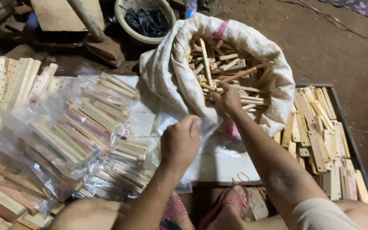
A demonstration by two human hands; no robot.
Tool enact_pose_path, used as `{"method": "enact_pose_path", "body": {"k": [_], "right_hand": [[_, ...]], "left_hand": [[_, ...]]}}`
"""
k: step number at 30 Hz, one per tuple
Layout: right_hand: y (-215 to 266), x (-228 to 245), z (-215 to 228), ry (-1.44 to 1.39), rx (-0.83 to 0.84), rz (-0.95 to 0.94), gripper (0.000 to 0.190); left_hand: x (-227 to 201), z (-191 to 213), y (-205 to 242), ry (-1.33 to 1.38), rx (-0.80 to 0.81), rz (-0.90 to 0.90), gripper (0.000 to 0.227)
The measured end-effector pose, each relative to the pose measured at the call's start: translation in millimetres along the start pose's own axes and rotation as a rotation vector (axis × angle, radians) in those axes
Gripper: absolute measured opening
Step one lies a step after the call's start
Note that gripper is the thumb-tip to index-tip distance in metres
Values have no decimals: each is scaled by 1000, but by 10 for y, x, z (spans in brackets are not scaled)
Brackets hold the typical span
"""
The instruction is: The person takes small wooden slats from a white sack and places them into plastic bags by hand, then places the filled bags into a black crate.
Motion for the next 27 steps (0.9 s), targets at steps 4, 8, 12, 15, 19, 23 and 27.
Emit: {"method": "enact_pose_path", "body": {"k": [4, 8, 12, 15, 19, 23, 27], "right_hand": [[-552, -586, -390, 657, 18, 225, 33], [-289, -636, -186, 328, -77, 240, 29], [79, -513, 92, 127, -99, 127, 27], [-63, -517, 128, -194, -180, -92, 28], [154, -142, 127, -539, -65, -365, 22], [158, -277, 149, -261, -150, -72, 25], [327, -381, 328, -241, -335, 104, 32]], "left_hand": [[20, 47, -62, 90, 35, -122, 21], [98, 63, -101, 82, 46, -173, 19], [163, -22, -46, 93, 89, -248, 18], [44, -53, 25, 119, 126, -251, 20], [9, -80, 68, 124, 142, -230, 20], [3, -122, 94, 112, 163, -217, 20], [64, -142, 76, 95, 141, -201, 21]]}}
Point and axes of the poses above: each hand's wrist, its own y-axis away from the middle knuckle, its own z-axis out of the back of the hand, x = y × z, the point moved 1 cm from there along -y, towards the middle knuckle, and after that the axes turned 10 degrees about y, right-handed, at the moved point
